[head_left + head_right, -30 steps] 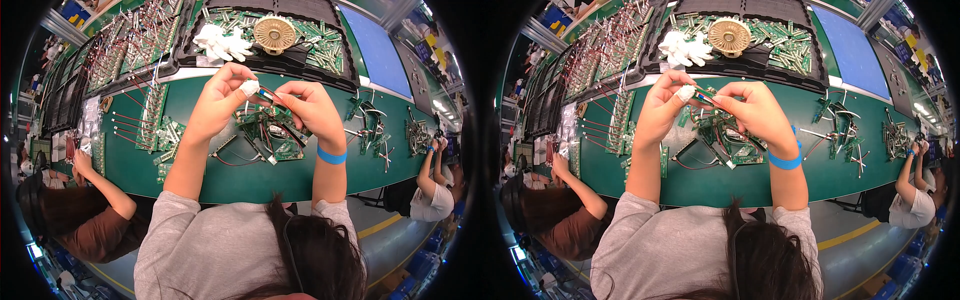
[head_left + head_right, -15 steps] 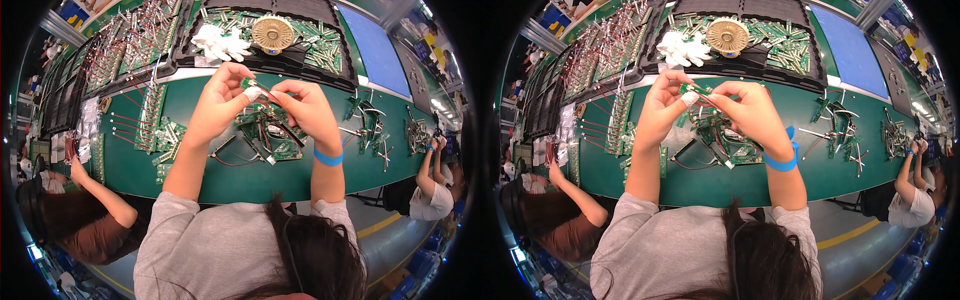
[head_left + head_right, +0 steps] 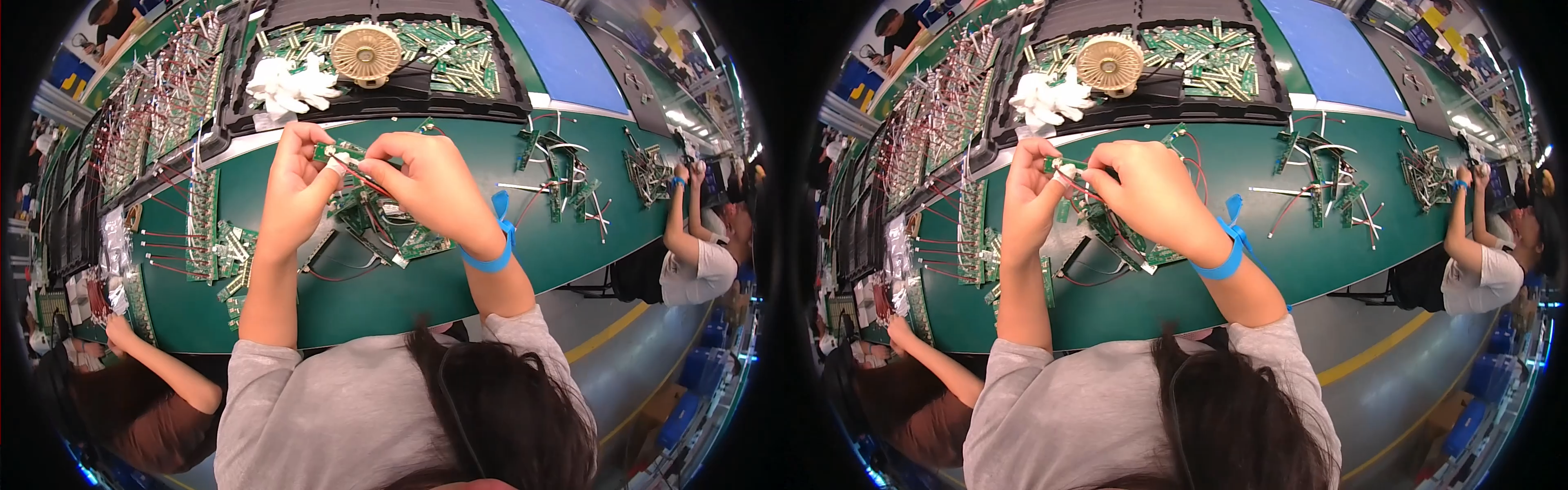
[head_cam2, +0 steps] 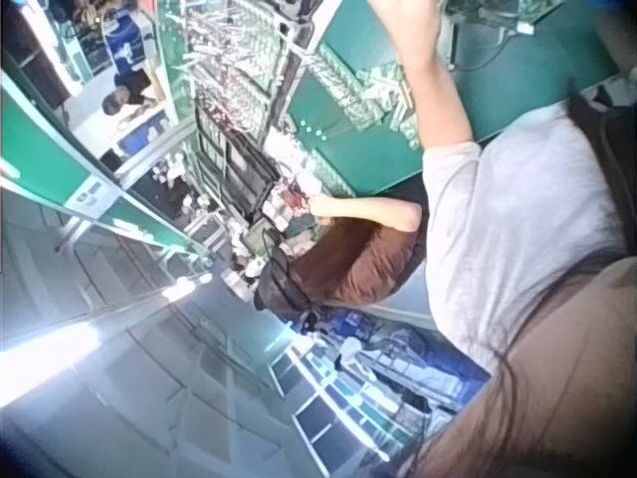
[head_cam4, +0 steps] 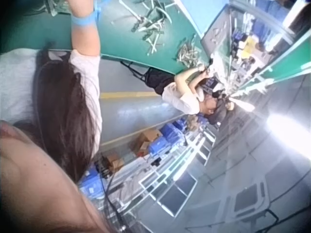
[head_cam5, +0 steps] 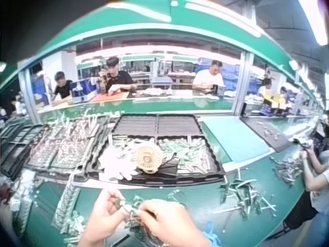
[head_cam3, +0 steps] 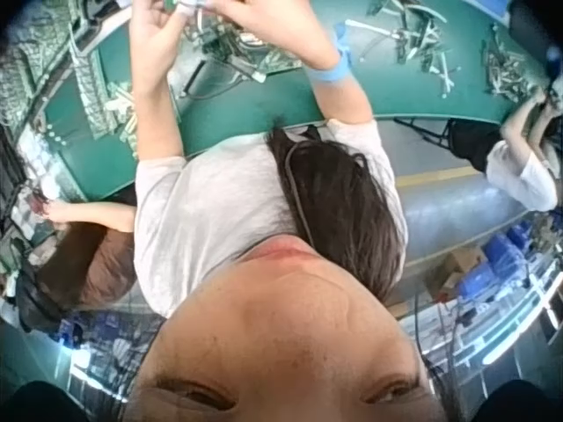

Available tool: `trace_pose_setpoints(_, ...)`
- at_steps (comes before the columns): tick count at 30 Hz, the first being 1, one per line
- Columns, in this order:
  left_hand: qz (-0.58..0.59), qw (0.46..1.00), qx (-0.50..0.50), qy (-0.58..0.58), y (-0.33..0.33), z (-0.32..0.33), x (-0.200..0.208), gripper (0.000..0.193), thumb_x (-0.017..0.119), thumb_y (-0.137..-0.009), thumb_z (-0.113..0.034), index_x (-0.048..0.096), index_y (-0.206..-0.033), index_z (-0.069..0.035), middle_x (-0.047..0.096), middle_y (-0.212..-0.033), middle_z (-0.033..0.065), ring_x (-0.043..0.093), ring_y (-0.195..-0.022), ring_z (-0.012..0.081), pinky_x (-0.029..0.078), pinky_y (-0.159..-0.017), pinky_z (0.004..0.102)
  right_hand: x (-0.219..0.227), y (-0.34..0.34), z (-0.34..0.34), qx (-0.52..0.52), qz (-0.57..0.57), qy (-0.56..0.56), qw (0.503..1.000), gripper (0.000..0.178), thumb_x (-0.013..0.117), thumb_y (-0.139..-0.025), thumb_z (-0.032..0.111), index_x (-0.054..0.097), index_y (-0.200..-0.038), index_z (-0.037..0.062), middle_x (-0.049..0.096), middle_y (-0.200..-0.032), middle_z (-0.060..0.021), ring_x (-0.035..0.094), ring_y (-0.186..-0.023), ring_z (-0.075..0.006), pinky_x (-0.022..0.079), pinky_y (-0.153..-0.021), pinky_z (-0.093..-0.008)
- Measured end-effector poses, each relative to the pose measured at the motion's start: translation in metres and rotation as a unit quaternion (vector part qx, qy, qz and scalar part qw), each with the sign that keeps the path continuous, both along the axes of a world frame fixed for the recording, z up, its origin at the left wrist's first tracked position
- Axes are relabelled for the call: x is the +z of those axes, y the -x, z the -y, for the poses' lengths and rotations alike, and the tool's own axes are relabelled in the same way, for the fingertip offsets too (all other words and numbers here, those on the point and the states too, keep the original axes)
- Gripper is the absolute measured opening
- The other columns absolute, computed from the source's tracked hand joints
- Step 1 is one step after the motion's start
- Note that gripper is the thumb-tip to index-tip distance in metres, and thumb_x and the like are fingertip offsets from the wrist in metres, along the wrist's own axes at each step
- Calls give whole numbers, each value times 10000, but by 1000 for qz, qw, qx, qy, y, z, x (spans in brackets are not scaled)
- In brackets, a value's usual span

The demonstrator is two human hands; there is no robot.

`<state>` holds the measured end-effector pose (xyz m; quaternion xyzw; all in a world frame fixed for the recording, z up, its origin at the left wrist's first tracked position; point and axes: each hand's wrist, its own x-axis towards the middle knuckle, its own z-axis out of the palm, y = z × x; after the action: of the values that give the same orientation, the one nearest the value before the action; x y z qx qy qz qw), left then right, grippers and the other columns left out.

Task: The person assembles circuit boards by plugging wire connectors into the boards by hand and placing them on the table.

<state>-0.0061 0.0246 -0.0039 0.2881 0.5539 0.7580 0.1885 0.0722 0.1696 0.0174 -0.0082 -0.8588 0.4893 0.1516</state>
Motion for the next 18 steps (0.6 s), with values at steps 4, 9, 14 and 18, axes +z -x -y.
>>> trace_pose_setpoints(4,16,999,-39,21,9,-2,-14,247,513,-786,47,392,-985,-36,498,-840,31,491,-678,62,414,-560,188,12,-2,-19,11,55,40,998,154,615,-781,155,600,-786,2,555,-589,-5,492,-496,-42,354,-420,-197)
trace_pose_setpoints(9,-40,970,-14,239,17,-11,-42,312,554,-759,-7,424,-1043,-13,524,-790,28,469,-593,77,419,-572,223,-5,4,-82,-178,-35,17,983,275,627,-747,266,611,-814,1,606,-729,-91,545,-622,-142,439,-577,-284)
trace_pose_setpoints(14,-220,897,79,375,18,-5,-26,463,611,-714,-69,444,-1145,-44,547,-855,75,476,-636,135,438,-609,283,-55,-12,-197,-442,-44,-81,892,343,592,-748,331,623,-902,26,631,-833,-154,602,-761,-262,444,-728,-359)
trace_pose_setpoints(18,-222,898,93,368,23,13,-7,404,611,-718,-76,481,-1098,-36,557,-843,62,469,-639,122,432,-601,273,-105,-35,-255,-528,72,-148,833,286,540,-764,292,637,-929,79,632,-904,-156,597,-858,-315,430,-794,-408)
